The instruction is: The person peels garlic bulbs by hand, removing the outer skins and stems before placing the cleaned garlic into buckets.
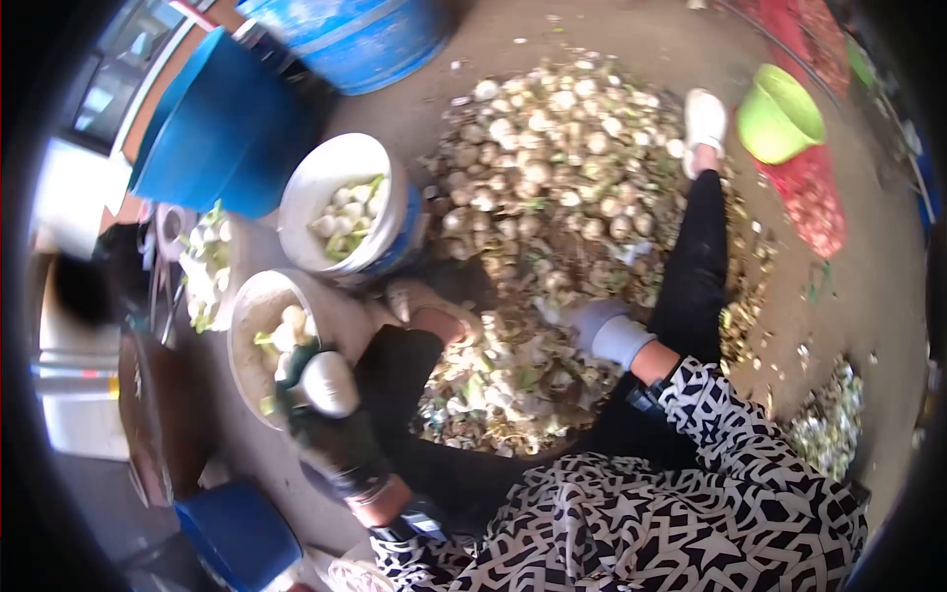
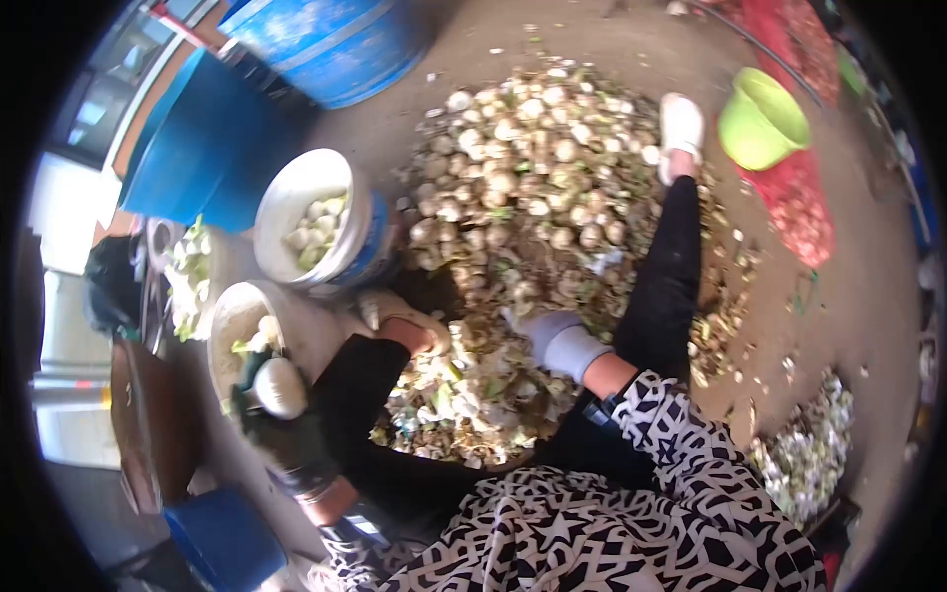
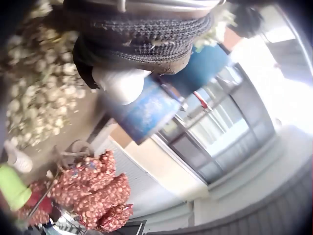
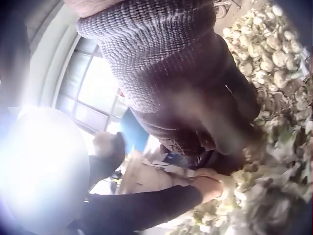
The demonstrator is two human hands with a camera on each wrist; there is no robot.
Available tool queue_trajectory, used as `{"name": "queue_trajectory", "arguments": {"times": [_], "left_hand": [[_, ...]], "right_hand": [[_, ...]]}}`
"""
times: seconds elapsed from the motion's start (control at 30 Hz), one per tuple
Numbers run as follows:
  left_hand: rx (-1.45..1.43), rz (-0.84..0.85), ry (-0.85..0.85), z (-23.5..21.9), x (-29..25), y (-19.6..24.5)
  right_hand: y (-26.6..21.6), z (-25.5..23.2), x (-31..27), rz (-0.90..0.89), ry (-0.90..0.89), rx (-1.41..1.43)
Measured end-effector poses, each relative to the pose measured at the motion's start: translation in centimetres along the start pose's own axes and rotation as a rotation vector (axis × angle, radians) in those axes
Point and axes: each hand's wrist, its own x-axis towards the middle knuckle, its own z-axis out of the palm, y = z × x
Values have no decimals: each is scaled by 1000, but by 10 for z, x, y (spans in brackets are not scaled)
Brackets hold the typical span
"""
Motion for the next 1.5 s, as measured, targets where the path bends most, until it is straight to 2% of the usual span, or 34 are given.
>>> {"name": "queue_trajectory", "arguments": {"times": [0.07, 0.1, 0.13, 0.17, 0.2, 0.27, 0.3, 0.33, 0.4, 0.47, 0.53, 0.6, 0.63, 0.67, 0.77, 0.83, 0.9, 0.97, 1.03, 1.13, 1.27, 1.37, 1.4, 1.47, 1.5], "left_hand": [[-132, 40, 104, -28, 33, 44], [383, 333, 84, -52, 47, 49], [357, 367, 117, -78, 64, 55], [410, 357, 139, -96, 72, 63], [453, 333, 152, -110, 76, 64], [484, 187, -16, -160, 91, 41], [634, 31, -42, -137, 87, 52], [689, -121, -158, -134, 87, 55], [776, -261, -121, -165, 101, 36], [823, -261, -72, -194, 120, 10], [869, -265, -29, -197, 130, 1], [1600, -125, -141, -176, 141, -7], [1738, -4, -206, -174, 144, -18], [1796, 124, -250, -176, 144, -31], [1914, 186, -282, -185, 149, -54], [1947, 296, -310, -191, 149, -63], [1977, 279, -356, -187, 150, -61], [2010, 260, -395, -186, 153, -61], [2068, 403, -473, -190, 157, -68], [2080, 473, -521, -181, 160, -65], [2112, 480, -528, -184, 182, -67], [1804, 52, -263, -195, 197, -59], [1749, 145, -224, -218, 211, -67], [596, -267, 72, -229, 231, -44], [485, -187, 70, -208, 222, -15]], "right_hand": [[23, 29, 48, 94, -80, -151], [24, 30, 65, 43, -71, -166], [24, 43, 85, 43, -22, -165], [38, 76, 115, 68, -95, -241], [30, 71, 118, 56, -114, -253], [42, 91, 135, 8, -82, -315], [47, 95, 145, 1, -46, -354], [54, 98, 157, -18, -51, -359], [62, 82, 160, 86, -119, -137], [72, 78, 155, 95, -58, -122], [73, 67, 143, 110, 0, -105], [52, 38, 122, 207, -63, 82], [53, 39, 120, 209, -59, 77], [56, 45, 114, 178, -18, 114], [62, 66, 103, 120, 75, 150], [65, 72, 98, 102, 124, 147], [47, 59, 90, 57, 102, 229], [49, 65, 88, 27, 142, 230], [47, 67, 86, -4, 185, 235], [39, 65, 77, -39, 242, 293], [32, 56, 64, -20, 253, 331], [38, 56, 54, 13, 256, 442], [42, 56, 53, 12, 267, 519], [56, 61, 52, -13, 299, 602], [60, 64, 51, -43, 325, 687]]}}
